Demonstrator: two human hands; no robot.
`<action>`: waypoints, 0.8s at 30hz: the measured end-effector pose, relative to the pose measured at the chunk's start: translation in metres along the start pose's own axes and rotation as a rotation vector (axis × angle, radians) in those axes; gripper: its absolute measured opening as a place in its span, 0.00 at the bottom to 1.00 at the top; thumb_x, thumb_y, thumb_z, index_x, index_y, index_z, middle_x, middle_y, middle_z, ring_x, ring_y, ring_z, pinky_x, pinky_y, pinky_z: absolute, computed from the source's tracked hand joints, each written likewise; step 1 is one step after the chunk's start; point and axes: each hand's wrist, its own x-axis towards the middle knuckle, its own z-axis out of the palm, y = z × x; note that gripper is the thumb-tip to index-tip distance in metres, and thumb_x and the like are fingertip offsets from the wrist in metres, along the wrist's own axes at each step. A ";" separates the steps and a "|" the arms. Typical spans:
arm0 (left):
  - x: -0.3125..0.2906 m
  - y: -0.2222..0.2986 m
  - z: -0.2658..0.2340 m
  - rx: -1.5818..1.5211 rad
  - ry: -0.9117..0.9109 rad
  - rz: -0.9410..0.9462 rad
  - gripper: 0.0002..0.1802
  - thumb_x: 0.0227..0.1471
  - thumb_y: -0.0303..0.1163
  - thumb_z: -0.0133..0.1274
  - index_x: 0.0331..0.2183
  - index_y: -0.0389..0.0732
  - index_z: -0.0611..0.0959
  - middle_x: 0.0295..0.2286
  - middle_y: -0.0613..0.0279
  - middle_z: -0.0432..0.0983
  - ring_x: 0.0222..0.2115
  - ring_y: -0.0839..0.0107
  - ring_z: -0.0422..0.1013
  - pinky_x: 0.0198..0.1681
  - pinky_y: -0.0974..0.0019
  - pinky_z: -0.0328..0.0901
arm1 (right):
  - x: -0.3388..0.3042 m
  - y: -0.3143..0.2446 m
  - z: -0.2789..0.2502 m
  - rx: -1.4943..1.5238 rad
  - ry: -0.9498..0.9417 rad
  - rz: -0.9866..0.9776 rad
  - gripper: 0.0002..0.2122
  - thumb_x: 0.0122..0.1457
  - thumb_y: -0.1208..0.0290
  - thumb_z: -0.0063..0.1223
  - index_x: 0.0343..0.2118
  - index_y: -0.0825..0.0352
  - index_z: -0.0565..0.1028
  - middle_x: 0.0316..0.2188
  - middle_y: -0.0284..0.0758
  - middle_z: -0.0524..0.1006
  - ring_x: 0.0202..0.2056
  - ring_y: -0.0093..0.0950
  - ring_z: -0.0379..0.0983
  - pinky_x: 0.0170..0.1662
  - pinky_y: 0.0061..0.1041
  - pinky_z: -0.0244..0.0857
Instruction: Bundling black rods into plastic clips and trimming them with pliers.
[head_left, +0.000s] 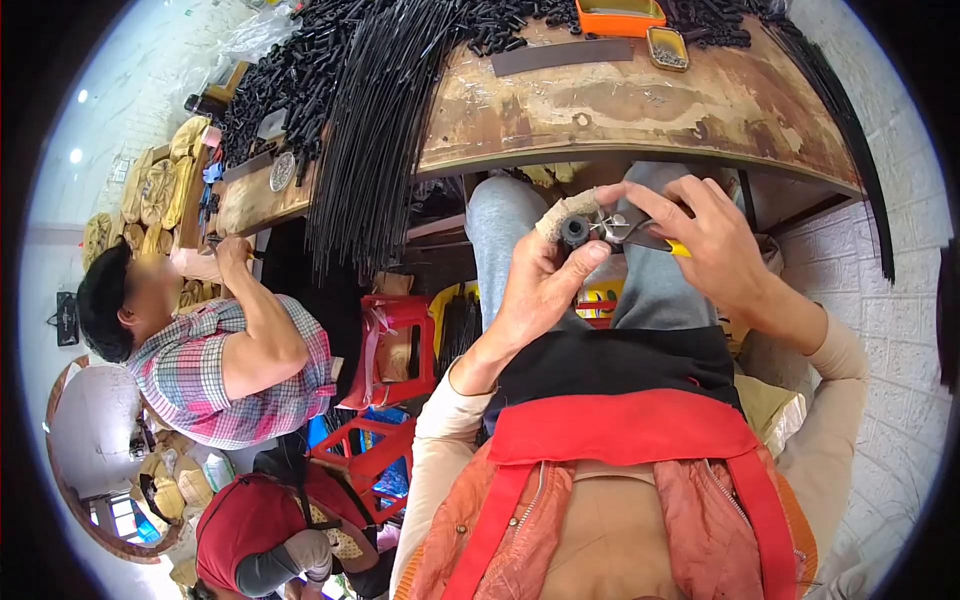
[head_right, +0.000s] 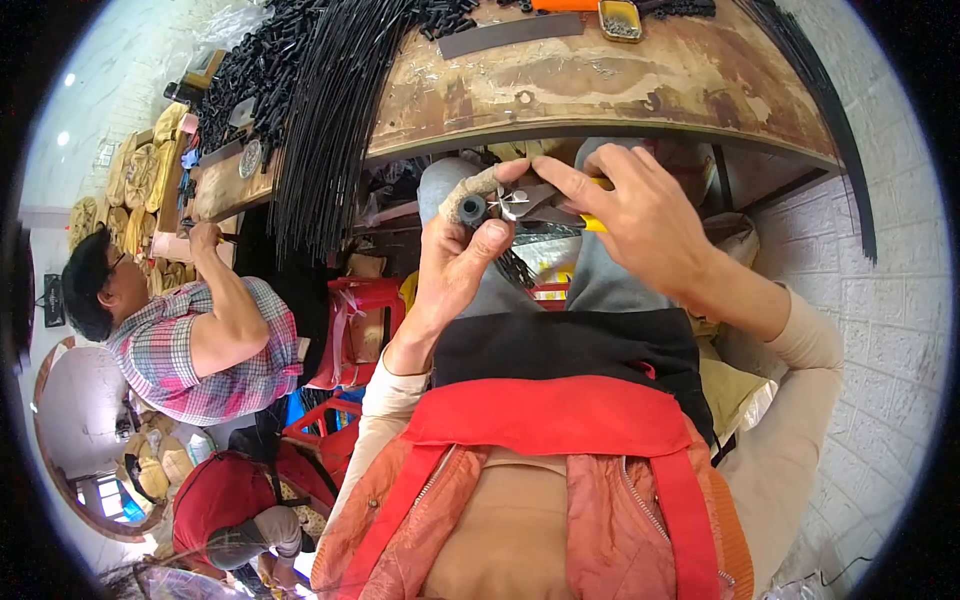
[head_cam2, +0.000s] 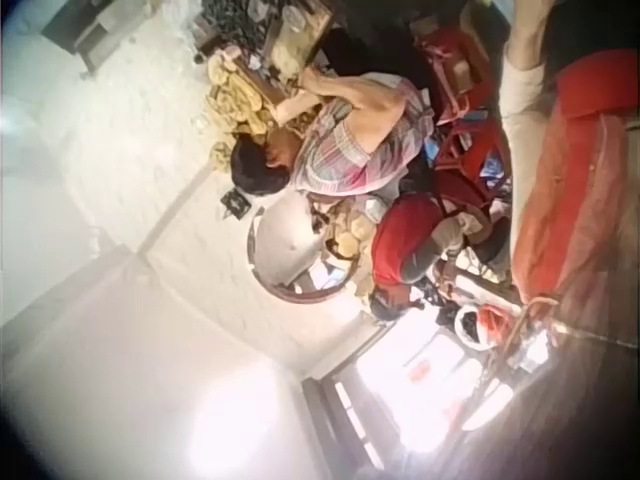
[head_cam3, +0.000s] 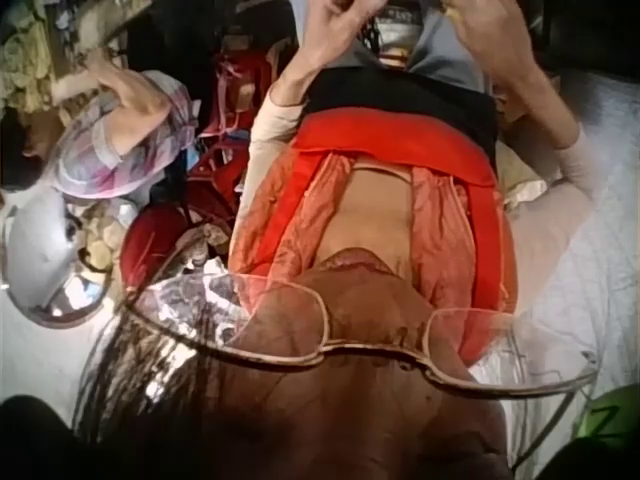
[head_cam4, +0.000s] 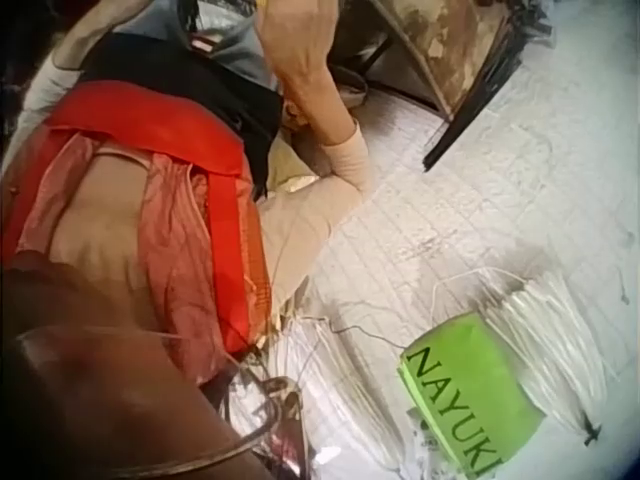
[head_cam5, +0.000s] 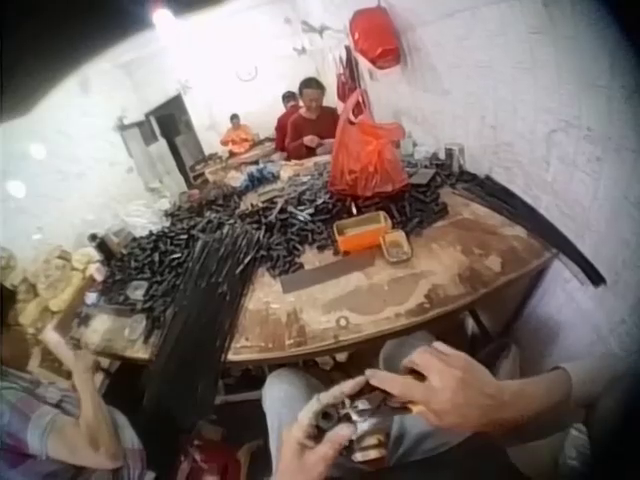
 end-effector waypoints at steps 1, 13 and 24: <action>-0.001 0.001 0.000 -0.003 -0.024 -0.055 0.25 0.58 0.25 0.52 0.56 0.38 0.69 0.47 0.64 0.73 0.42 0.81 0.68 0.48 0.73 0.64 | -0.002 0.004 -0.004 0.003 -0.068 -0.021 0.25 0.49 0.80 0.57 0.53 0.60 0.71 0.34 0.36 0.72 0.35 0.37 0.70 0.37 0.31 0.64; -0.005 0.018 0.009 0.066 -0.046 -0.032 0.31 0.50 0.41 0.62 0.50 0.30 0.75 0.41 0.61 0.76 0.36 0.79 0.70 0.42 0.73 0.64 | -0.009 -0.022 -0.060 0.657 -0.623 0.341 0.25 0.52 0.71 0.62 0.49 0.74 0.63 0.25 0.40 0.74 0.26 0.32 0.74 0.28 0.28 0.66; -0.006 0.022 -0.005 0.155 -0.198 -0.047 0.31 0.55 0.48 0.56 0.51 0.33 0.74 0.45 0.61 0.74 0.43 0.75 0.69 0.49 0.69 0.63 | -0.001 -0.016 -0.062 1.394 -1.084 0.796 0.22 0.51 0.75 0.60 0.46 0.73 0.62 0.20 0.36 0.71 0.17 0.26 0.72 0.21 0.25 0.62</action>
